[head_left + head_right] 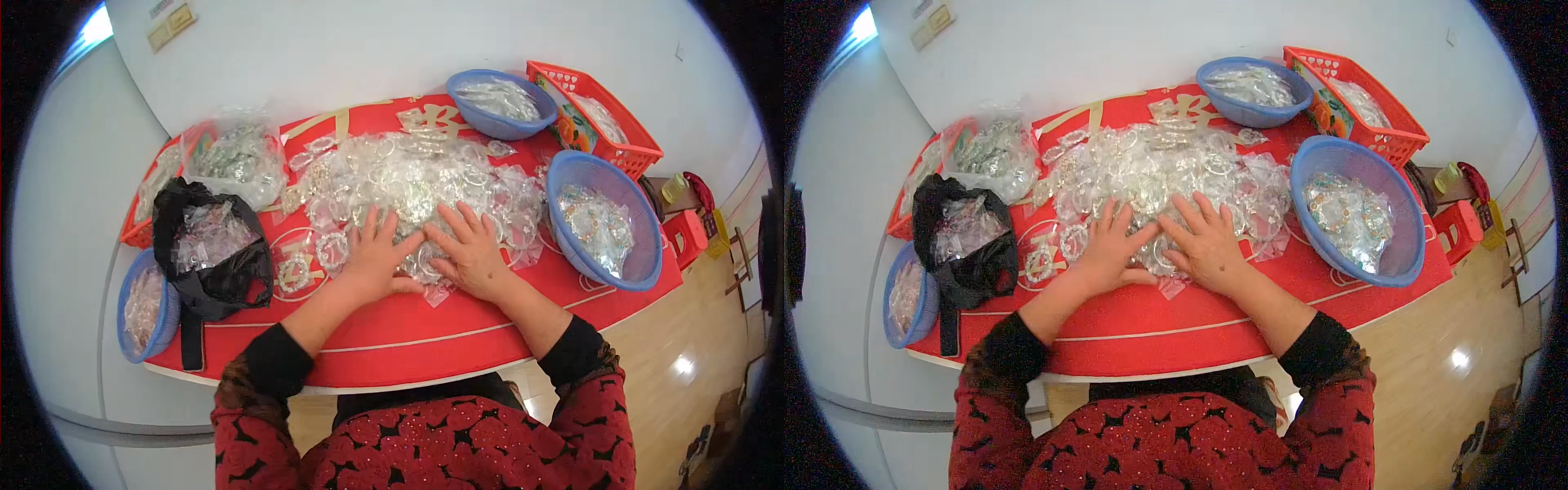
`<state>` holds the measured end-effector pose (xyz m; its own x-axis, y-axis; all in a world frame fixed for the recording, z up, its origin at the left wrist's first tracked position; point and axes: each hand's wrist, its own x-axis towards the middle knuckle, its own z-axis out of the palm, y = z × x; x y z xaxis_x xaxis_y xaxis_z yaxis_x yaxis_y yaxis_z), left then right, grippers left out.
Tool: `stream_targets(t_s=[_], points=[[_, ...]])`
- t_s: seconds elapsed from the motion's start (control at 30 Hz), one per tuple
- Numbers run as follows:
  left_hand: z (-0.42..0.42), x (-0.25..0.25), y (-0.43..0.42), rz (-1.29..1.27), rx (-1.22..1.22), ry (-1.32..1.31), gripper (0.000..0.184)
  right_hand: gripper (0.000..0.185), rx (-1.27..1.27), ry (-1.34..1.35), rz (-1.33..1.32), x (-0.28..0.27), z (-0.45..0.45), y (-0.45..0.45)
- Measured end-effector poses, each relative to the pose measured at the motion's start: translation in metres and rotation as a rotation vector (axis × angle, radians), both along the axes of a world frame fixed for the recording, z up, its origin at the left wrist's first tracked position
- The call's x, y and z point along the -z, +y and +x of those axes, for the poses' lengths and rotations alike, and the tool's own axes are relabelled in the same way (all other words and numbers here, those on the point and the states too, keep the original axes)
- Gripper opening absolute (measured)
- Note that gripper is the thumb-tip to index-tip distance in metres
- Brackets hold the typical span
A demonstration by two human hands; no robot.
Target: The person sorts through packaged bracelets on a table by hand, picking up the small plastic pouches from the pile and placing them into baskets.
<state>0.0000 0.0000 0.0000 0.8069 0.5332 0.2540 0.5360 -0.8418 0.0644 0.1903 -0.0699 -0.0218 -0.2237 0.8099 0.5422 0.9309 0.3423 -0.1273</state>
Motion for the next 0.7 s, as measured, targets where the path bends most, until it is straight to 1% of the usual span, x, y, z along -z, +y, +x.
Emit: stream_targets(t_s=[0.07,0.17,0.23,0.33,0.43,0.53,0.6,0.7], points=[[-0.016,-0.006,0.016,0.006,0.203,-0.187,0.040,0.049,-0.009,-0.007,0.051,0.000,-0.005,0.003],[-0.019,-0.052,0.026,-0.364,-0.084,-0.351,0.024,0.046,0.006,0.010,0.049,-0.002,0.000,-0.003],[-0.019,-0.066,0.051,-0.188,-0.108,-0.464,0.018,0.044,0.009,0.026,0.070,-0.002,-0.003,-0.003],[-0.006,-0.064,0.094,-0.072,-0.084,-0.588,0.016,0.043,0.014,0.037,0.076,-0.003,-0.002,-0.003],[0.023,-0.069,0.106,0.162,0.064,-0.498,0.014,0.044,0.011,0.058,0.049,-0.003,-0.001,-0.002],[0.053,-0.068,0.117,0.070,0.029,-0.413,0.016,0.045,0.007,0.087,0.028,-0.001,-0.001,-0.002],[0.075,-0.069,0.132,-0.045,-0.005,-0.357,0.018,0.044,0.018,0.091,0.018,-0.003,-0.002,-0.003],[0.108,-0.063,0.168,-0.161,-0.093,-0.231,0.024,0.042,0.012,0.122,0.010,-0.002,-0.001,-0.002]])
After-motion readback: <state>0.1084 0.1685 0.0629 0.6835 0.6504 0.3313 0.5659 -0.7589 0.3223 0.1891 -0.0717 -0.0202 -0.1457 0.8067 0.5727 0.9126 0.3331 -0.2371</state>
